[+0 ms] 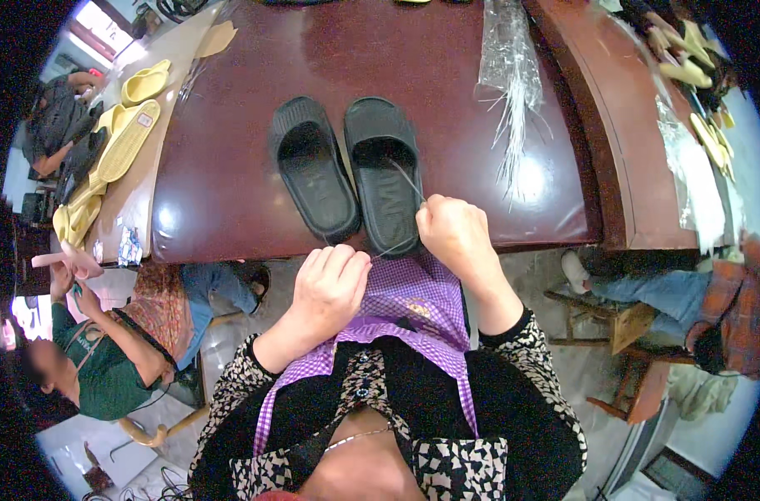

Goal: The person pairs and fastens slippers together by threading plastic ties through each pair and securing them by hand.

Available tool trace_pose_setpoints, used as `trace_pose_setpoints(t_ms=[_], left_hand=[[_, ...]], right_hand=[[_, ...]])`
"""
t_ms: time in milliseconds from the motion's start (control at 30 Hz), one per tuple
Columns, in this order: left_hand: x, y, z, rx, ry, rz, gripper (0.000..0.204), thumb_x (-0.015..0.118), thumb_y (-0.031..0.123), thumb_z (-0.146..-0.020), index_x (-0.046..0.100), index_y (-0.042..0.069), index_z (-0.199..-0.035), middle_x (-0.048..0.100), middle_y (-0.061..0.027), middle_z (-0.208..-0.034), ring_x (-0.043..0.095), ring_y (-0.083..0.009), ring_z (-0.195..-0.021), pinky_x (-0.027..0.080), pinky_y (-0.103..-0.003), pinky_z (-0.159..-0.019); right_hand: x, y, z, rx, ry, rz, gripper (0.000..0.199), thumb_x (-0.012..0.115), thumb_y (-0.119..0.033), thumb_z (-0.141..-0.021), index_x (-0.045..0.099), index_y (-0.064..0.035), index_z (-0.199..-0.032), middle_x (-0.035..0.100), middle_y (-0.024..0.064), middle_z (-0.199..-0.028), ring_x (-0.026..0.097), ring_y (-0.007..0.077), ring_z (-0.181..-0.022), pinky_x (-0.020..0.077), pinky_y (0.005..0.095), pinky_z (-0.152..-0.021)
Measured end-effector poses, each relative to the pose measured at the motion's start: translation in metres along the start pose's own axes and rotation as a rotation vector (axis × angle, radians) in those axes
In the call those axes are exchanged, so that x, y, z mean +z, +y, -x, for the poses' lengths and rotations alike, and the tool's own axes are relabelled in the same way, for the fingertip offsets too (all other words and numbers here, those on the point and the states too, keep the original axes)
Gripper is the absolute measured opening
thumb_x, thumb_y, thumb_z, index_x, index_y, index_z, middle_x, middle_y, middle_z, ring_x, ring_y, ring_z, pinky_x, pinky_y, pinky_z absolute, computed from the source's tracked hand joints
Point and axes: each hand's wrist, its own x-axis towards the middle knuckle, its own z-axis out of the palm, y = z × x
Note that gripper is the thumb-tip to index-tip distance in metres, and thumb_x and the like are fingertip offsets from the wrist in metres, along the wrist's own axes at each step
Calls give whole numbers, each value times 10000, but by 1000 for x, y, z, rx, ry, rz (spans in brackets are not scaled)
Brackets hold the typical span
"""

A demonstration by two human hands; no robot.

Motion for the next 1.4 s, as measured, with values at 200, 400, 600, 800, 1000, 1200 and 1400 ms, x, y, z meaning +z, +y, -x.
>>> trace_pose_setpoints(t_ms=[200, 400, 600, 800, 1000, 1200, 1400], left_hand=[[15, -15, -16, -30, 12, -55, 92, 627, 78, -745, 561, 37, -793, 489, -80, -736, 526, -240, -689, 414, -342, -613], [34, -48, -29, -84, 71, -125, 72, 582, 85, -749, 519, 53, -763, 484, -88, -734, 532, -249, -700, 429, -352, -639], [50, -59, -33, -173, 67, -143, 89, 590, 100, -757, 513, 56, -755, 504, -94, -740, 560, -259, -727, 451, -359, -660], [52, -76, -34, -203, 66, -183, 93, 600, 99, -751, 519, 55, -765, 511, -98, -738, 570, -265, -742, 456, -369, -673], [59, -85, -37, -171, 70, -177, 103, 611, 99, -745, 522, 54, -768, 513, -100, -755, 564, -267, -760, 453, -370, -686], [59, -88, -40, -43, 30, -73, 107, 624, 90, -744, 536, 47, -787, 520, -101, -812, 549, -269, -803, 448, -362, -704], [55, -106, -40, 18, -2, 87, 116, 631, 79, -743, 551, 41, -819, 532, -99, -863, 551, -279, -844, 453, -369, -749]], right_hand=[[13, -3, -29, 73, 10, 105, 257, 484, -175, -844, 566, 8, -683, 594, 233, -688, 595, 405, -719, 461, 491, -673], [24, -15, -48, 86, 2, 50, 279, 480, -206, -880, 577, 16, -741, 609, 245, -726, 602, 406, -761, 465, 492, -703], [29, -13, -42, -13, 40, -59, 301, 494, -263, -897, 612, 7, -835, 623, 221, -761, 606, 395, -784, 472, 469, -708], [15, 4, -80, 18, 141, -215, 309, 523, -287, -881, 636, 0, -866, 626, 213, -788, 608, 387, -800, 472, 433, -698], [56, 55, -160, 72, 40, -25, 315, 587, -295, -828, 669, 9, -840, 630, 228, -802, 625, 360, -799, 478, 397, -719], [71, 75, -157, 87, -17, -210, 269, 619, -247, -798, 682, 12, -834, 662, 173, -769, 646, 277, -728, 489, 361, -698], [78, 80, -154, 103, 76, -402, 205, 636, -173, -790, 675, 24, -831, 658, 114, -703, 608, 156, -597, 479, 292, -585]])
